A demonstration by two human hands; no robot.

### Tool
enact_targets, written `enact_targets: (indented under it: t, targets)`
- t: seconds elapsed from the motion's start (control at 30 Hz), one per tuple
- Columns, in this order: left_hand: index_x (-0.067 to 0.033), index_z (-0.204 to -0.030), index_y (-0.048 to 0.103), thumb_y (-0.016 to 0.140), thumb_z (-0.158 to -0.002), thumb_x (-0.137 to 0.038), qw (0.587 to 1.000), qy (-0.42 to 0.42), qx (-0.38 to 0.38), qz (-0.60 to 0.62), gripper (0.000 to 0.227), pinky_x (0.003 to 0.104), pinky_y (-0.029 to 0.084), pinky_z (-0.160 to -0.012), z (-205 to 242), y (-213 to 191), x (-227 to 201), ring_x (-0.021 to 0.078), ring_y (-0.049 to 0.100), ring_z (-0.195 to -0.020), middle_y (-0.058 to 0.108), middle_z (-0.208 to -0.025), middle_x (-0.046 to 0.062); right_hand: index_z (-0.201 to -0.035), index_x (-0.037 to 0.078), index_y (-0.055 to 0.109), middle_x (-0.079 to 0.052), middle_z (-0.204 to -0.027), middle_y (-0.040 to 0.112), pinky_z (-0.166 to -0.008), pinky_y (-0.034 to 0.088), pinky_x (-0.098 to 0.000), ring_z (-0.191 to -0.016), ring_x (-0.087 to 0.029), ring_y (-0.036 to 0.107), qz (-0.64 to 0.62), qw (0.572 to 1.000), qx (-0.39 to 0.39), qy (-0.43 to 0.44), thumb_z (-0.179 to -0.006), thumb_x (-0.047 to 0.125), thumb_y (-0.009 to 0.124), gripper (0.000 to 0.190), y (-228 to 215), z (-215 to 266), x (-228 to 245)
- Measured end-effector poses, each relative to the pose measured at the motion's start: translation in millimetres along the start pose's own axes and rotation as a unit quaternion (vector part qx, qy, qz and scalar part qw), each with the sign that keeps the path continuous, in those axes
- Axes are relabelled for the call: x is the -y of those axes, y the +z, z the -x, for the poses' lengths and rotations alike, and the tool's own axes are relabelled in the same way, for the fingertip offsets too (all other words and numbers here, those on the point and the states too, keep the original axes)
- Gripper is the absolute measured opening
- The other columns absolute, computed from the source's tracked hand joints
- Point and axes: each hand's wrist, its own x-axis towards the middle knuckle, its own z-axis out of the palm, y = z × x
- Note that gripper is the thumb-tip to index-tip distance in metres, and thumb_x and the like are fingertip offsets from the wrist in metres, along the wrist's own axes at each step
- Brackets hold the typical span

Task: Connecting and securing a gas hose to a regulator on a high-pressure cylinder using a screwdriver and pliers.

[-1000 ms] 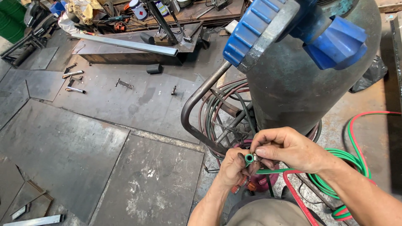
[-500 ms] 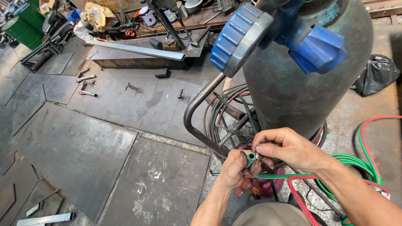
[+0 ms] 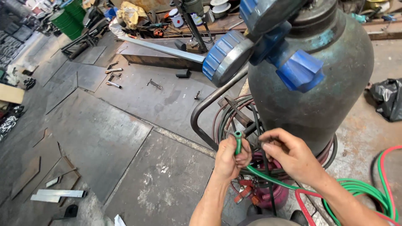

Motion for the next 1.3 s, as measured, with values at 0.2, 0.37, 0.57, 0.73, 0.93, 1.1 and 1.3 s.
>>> enact_targets:
  t: [0.2,0.37,0.57,0.73,0.93,1.1,1.3]
  targets:
    - [0.0022,-0.101,0.062,0.047,-0.111,-0.045,0.991,0.075,-0.056,-0.094,0.051,0.024,0.021,-0.043,-44,43,-64,0.0044,0.027,-0.048,0.035,-0.059,-0.005,-0.124,-0.002,0.059,-0.014,-0.106,0.065,-0.077,0.050,-0.0318,-0.096,-0.016,0.062,0.220,0.910,-0.014,-0.352,-0.102,0.018,0.062,0.029,8,15,33]
    - [0.0026,-0.108,0.064,0.050,-0.109,-0.042,0.980,0.130,-0.057,-0.138,0.047,0.023,0.023,-0.043,-49,63,-123,0.0044,0.029,-0.049,0.037,-0.062,-0.005,-0.122,0.002,0.063,-0.012,-0.083,0.060,-0.065,0.049,-0.0339,-0.075,-0.016,0.056,0.175,0.970,0.027,-0.164,-0.099,0.021,0.057,0.031,32,1,-18]
    - [-0.0002,-0.129,0.066,0.051,-0.110,-0.035,0.905,0.229,-0.088,-0.348,0.043,0.021,0.028,-0.048,-63,52,-176,0.0031,0.035,-0.056,0.045,-0.068,-0.005,-0.104,0.003,0.067,-0.003,-0.062,0.051,-0.054,0.042,-0.0323,-0.059,-0.011,0.048,0.052,0.996,0.062,-0.031,-0.100,0.023,0.056,0.023,96,-30,-9]
    - [-0.0034,-0.139,0.062,0.051,-0.110,-0.029,0.862,0.205,0.004,-0.464,0.040,0.021,0.039,-0.062,-91,8,-158,0.0023,0.045,-0.071,0.053,-0.078,-0.007,-0.107,0.004,0.068,0.001,-0.066,0.053,-0.057,0.043,-0.0281,-0.063,-0.008,0.048,-0.029,0.999,-0.004,-0.021,-0.102,0.023,0.052,0.025,129,-69,-80]
    - [0.0001,-0.126,0.066,0.055,-0.109,-0.023,0.867,0.187,0.112,-0.448,0.031,0.024,0.047,-0.066,-106,-6,-151,0.0038,0.053,-0.075,0.060,-0.081,-0.005,-0.107,0.001,0.069,0.000,-0.068,0.052,-0.058,0.042,-0.0268,-0.063,-0.010,0.047,-0.078,0.991,-0.105,0.033,-0.101,0.021,0.054,0.026,130,-76,-104]
    - [0.0012,-0.121,0.068,0.058,-0.106,-0.022,0.893,0.156,0.112,-0.407,0.030,0.024,0.042,-0.060,-112,-4,-151,0.0055,0.050,-0.068,0.059,-0.074,-0.003,-0.107,-0.003,0.068,-0.001,-0.069,0.050,-0.057,0.038,-0.0284,-0.064,-0.011,0.045,-0.152,0.977,-0.128,0.073,-0.101,0.019,0.058,0.025,131,-72,-126]
    - [0.0008,-0.122,0.069,0.062,-0.104,-0.021,0.860,0.223,0.055,-0.456,0.029,0.024,0.047,-0.064,-96,19,-155,0.0044,0.053,-0.072,0.063,-0.077,-0.002,-0.109,-0.001,0.070,0.000,-0.069,0.052,-0.059,0.040,-0.0276,-0.064,-0.010,0.045,-0.120,0.991,-0.039,0.048,-0.102,0.022,0.056,0.028,122,-78,-114]
